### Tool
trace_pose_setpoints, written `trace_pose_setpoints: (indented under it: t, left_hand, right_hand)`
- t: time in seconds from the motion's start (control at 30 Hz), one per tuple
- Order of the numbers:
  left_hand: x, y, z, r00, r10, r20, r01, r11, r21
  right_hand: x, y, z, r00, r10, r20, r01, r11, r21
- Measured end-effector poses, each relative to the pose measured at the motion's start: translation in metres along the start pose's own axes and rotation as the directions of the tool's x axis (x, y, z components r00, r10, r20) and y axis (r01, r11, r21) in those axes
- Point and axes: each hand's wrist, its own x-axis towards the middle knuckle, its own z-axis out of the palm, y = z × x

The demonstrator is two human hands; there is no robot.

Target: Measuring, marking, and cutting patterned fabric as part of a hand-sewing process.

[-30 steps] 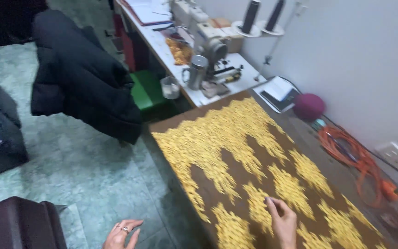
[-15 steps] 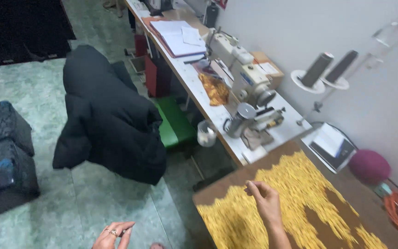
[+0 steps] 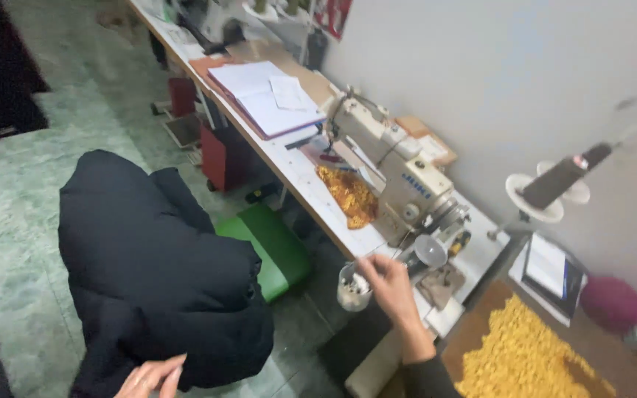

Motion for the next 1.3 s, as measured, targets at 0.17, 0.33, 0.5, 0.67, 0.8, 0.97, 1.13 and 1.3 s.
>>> trace_pose_setpoints:
  t: [0.17,0.33,0.5,0.67,0.8,0.97,1.13,1.3]
  left_hand:
    - [0.139,0.020,0.001,0.982,0.134,0.131,-0.120,0.987,-0.108]
    - [0.226,0.034,0.043,0.873,0.259,0.413,-0.174,0.957,-0.231]
    - [0.288,0.073,0.104,0.807,0.374,0.456,-0.227,0.911,-0.346]
    - [0.333,0.116,0.179,0.778,0.416,0.471,-0.236,0.888,-0.395]
    - [0.364,0.148,0.245,0.724,0.395,0.565,-0.168,0.896,-0.411]
    - [0.388,0.176,0.318,0.686,0.408,0.603,-0.130,0.883,-0.450]
    - [0.402,0.199,0.359,0.680,0.458,0.572,-0.174,0.859,-0.481]
    - [0.403,0.203,0.381,0.668,0.449,0.593,-0.180,0.871,-0.457]
  right_hand:
    - [0.041,-0.024,0.018,0.992,0.106,-0.070,-0.099,0.991,0.094]
    - [0.073,-0.018,0.004,0.970,0.121,-0.212,-0.132,0.990,-0.042]
    - [0.125,-0.002,-0.025,0.945,0.141,-0.294,-0.157,0.987,-0.031]
    - [0.195,0.019,-0.063,0.926,0.131,-0.354,-0.134,0.991,0.015]
    - [0.248,0.039,-0.089,0.907,0.147,-0.394,-0.156,0.988,0.008]
    - [0.298,0.065,-0.109,0.891,0.187,-0.413,-0.212,0.977,-0.016]
    - [0.329,0.046,-0.120,0.843,-0.335,-0.420,0.217,0.928,-0.304]
    - [0.380,0.047,-0.136,0.875,-0.406,-0.265,0.280,0.869,-0.408]
